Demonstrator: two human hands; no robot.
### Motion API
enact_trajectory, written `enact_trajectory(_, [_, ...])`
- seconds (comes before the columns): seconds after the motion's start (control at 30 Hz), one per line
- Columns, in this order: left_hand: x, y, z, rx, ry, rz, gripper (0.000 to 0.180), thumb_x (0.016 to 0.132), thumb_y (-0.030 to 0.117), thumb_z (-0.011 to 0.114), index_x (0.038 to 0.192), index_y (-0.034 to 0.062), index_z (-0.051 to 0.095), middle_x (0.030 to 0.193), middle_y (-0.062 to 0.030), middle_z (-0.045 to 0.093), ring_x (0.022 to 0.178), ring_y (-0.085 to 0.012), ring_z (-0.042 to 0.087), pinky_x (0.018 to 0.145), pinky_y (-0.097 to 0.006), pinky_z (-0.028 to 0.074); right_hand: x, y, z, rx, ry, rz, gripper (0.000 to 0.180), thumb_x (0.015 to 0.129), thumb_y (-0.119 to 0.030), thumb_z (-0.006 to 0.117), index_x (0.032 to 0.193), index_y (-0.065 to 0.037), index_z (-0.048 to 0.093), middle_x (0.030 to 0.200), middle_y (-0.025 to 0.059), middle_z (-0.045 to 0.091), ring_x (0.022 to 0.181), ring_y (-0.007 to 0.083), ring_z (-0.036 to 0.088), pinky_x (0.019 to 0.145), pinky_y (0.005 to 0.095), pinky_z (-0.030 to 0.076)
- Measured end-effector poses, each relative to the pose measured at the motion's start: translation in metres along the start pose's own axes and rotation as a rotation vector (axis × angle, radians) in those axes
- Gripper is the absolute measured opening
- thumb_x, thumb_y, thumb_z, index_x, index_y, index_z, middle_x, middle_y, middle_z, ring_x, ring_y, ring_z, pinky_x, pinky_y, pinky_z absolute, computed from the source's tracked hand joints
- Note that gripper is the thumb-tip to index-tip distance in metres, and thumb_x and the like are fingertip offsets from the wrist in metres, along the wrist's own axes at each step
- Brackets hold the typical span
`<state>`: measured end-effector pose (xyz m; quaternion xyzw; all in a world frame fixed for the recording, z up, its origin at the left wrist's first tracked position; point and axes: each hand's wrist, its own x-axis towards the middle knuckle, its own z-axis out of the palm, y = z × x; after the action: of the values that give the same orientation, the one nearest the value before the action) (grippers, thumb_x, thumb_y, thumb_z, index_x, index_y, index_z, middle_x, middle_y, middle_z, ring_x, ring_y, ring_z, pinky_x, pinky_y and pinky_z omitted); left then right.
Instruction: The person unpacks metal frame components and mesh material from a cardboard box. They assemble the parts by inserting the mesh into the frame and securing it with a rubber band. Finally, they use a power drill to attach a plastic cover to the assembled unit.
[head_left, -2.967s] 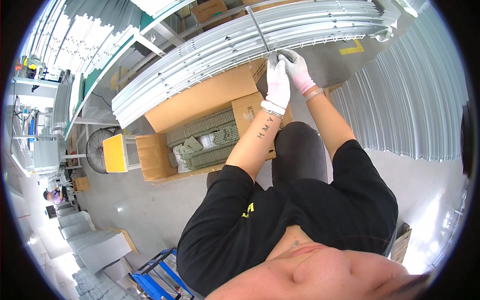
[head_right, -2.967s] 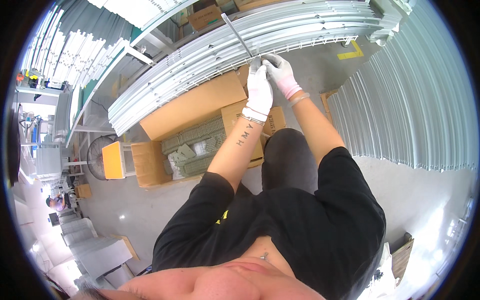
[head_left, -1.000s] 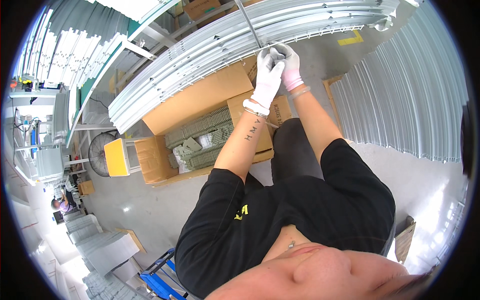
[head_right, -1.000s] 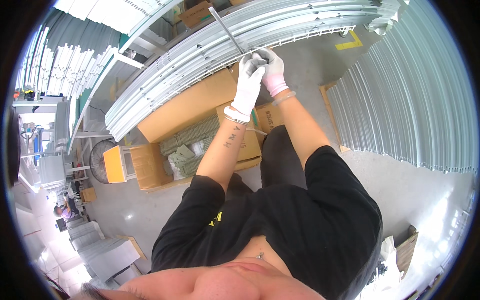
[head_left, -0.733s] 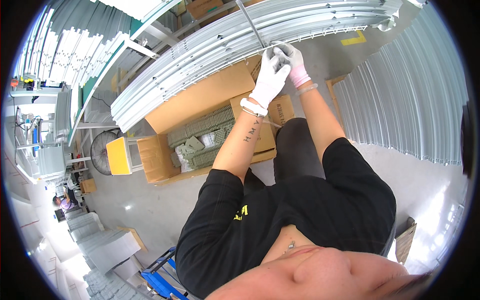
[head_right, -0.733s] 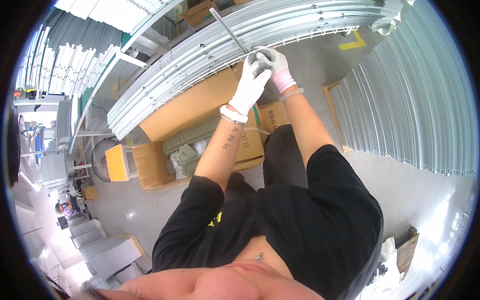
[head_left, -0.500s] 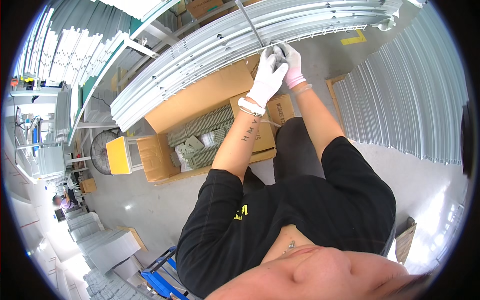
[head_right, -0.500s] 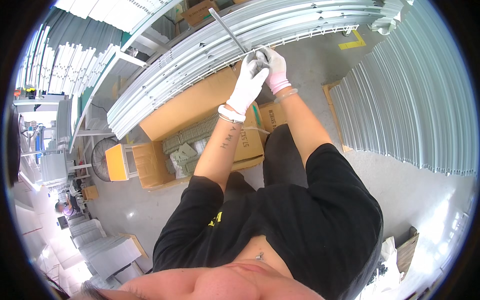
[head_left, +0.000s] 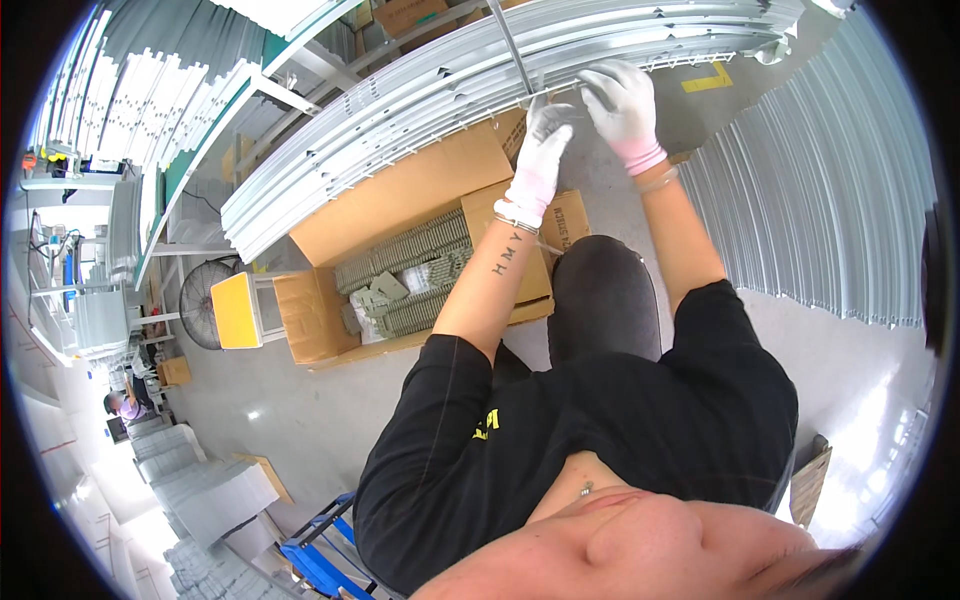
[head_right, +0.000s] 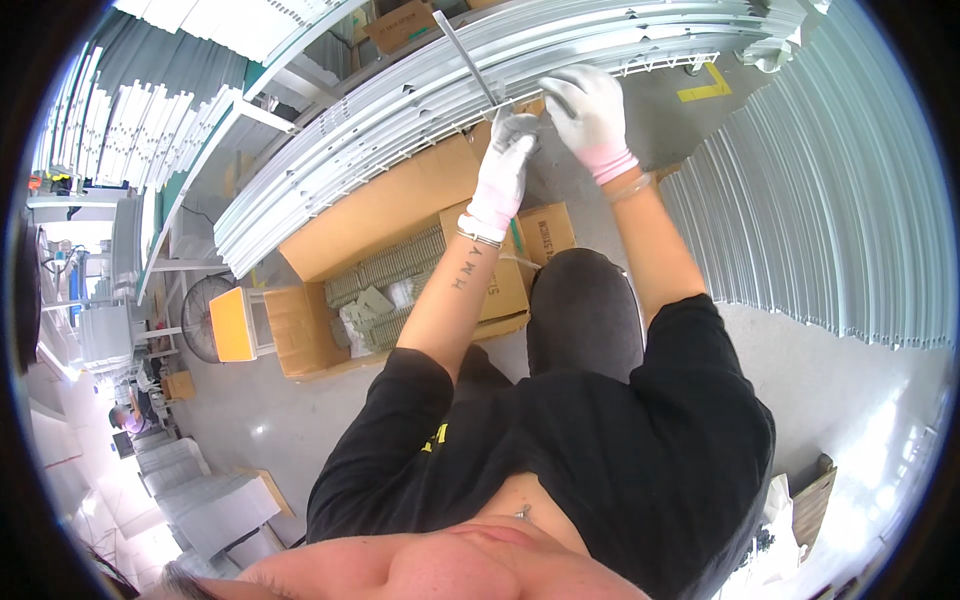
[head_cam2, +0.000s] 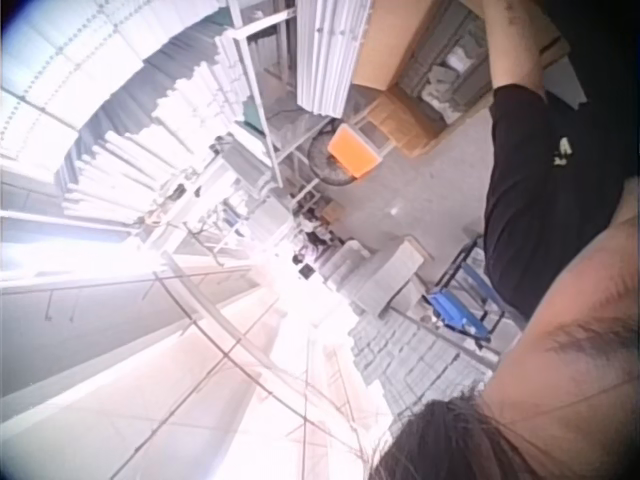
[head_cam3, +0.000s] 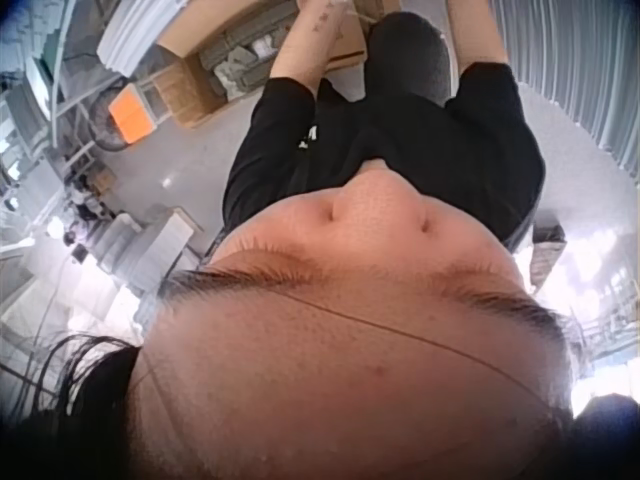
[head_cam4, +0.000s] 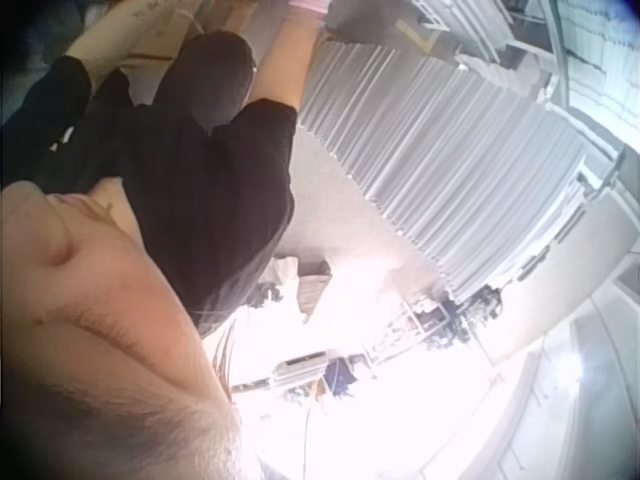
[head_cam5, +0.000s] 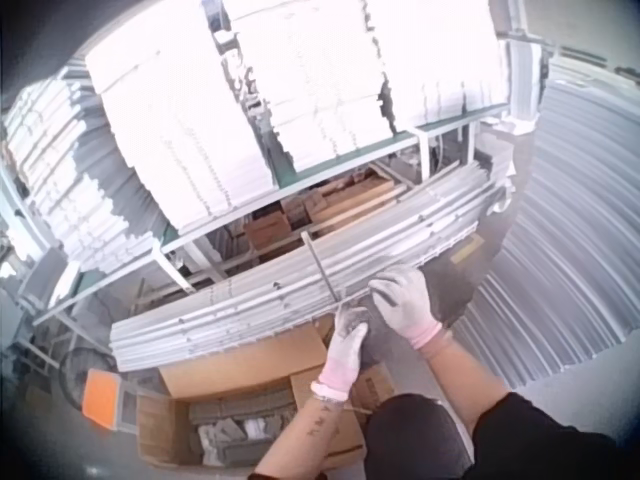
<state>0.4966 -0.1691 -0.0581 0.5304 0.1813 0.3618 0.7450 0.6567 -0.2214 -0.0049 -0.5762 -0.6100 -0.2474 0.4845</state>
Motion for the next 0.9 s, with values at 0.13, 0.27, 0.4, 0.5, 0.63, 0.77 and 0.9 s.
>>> enact_trajectory(0.13, [0.003, -0.002, 0.008, -0.223, 0.101, -0.019, 0.029, 0.091, 0.007, 0.055, 0.119, 0.0072, 0.056, 0.105, -0.0022, 0.057, 0.093, -0.0117, 0.054, 0.091, -0.029, 0.044, 0.027, 0.010, -0.003, -0.017, -0.249, -0.274, 0.037, 0.076, -0.010, 0.072, 0.112, -0.010, 0.064, 0.093, 0.0081, 0.067, 0.090, 0.0288, 0.063, 0.079, 0.0404, 0.050])
enact_trajectory(0.27, [0.001, 0.003, 0.009, -0.189, 0.073, -0.024, 0.026, 0.092, 0.007, 0.053, 0.118, 0.0070, 0.056, 0.108, -0.0031, 0.057, 0.095, -0.0121, 0.055, 0.091, -0.029, 0.045, -0.010, 0.003, 0.005, 0.071, -0.304, -0.040, 0.033, 0.083, -0.018, 0.066, 0.116, -0.012, 0.062, 0.081, 0.0092, 0.067, 0.068, 0.0285, 0.065, 0.061, 0.0370, 0.053])
enact_trajectory(0.4, [0.002, 0.003, 0.006, -0.195, 0.085, -0.067, 0.023, 0.091, 0.008, 0.052, 0.113, 0.0059, 0.059, 0.107, -0.0027, 0.059, 0.095, -0.0114, 0.055, 0.089, -0.029, 0.044, -0.043, -0.015, 0.037, 0.262, -0.112, 0.387, 0.020, 0.079, -0.014, 0.071, 0.097, -0.009, 0.064, 0.078, 0.0107, 0.066, 0.069, 0.0302, 0.065, 0.062, 0.0351, 0.053])
enact_trajectory(0.5, [0.002, 0.000, -0.003, -0.110, 0.074, -0.044, 0.021, 0.090, 0.008, 0.051, 0.108, 0.0058, 0.061, 0.102, -0.0014, 0.060, 0.093, -0.0105, 0.055, 0.087, -0.027, 0.044, -0.043, -0.025, 0.056, 0.272, -0.066, 0.640, 0.016, 0.077, -0.012, 0.073, 0.085, -0.007, 0.061, 0.072, 0.0112, 0.063, 0.064, 0.0303, 0.063, 0.060, 0.0341, 0.051])
enact_trajectory(0.63, [0.004, 0.005, -0.002, -0.081, 0.082, -0.058, 0.022, 0.088, 0.009, 0.051, 0.107, 0.0069, 0.062, 0.097, 0.0001, 0.061, 0.091, -0.0094, 0.055, 0.085, -0.025, 0.043, -0.045, -0.023, 0.064, 0.278, -0.016, 0.630, 0.018, 0.078, -0.013, 0.074, 0.078, -0.006, 0.057, 0.066, 0.0111, 0.060, 0.059, 0.0291, 0.060, 0.057, 0.0340, 0.049])
enact_trajectory(0.77, [0.005, 0.005, -0.004, 0.008, 0.046, -0.060, 0.023, 0.088, 0.009, 0.052, 0.108, 0.0067, 0.062, 0.103, -0.0007, 0.060, 0.095, -0.0097, 0.055, 0.089, -0.026, 0.042, -0.044, -0.025, 0.067, 0.234, -0.004, 0.636, 0.020, 0.079, -0.013, 0.073, 0.077, -0.006, 0.055, 0.063, 0.0105, 0.057, 0.056, 0.0285, 0.057, 0.054, 0.0339, 0.047])
enact_trajectory(0.9, [-0.002, 0.001, 0.001, 0.148, 0.100, 0.092, 0.027, 0.087, 0.004, 0.054, 0.113, 0.0036, 0.061, 0.126, -0.0046, 0.052, 0.111, -0.0122, 0.052, 0.101, -0.029, 0.039, -0.048, -0.033, 0.072, 0.248, 0.064, 0.609, 0.018, 0.080, -0.011, 0.072, 0.083, -0.006, 0.054, 0.068, 0.0103, 0.058, 0.057, 0.0275, 0.057, 0.055, 0.0339, 0.047])
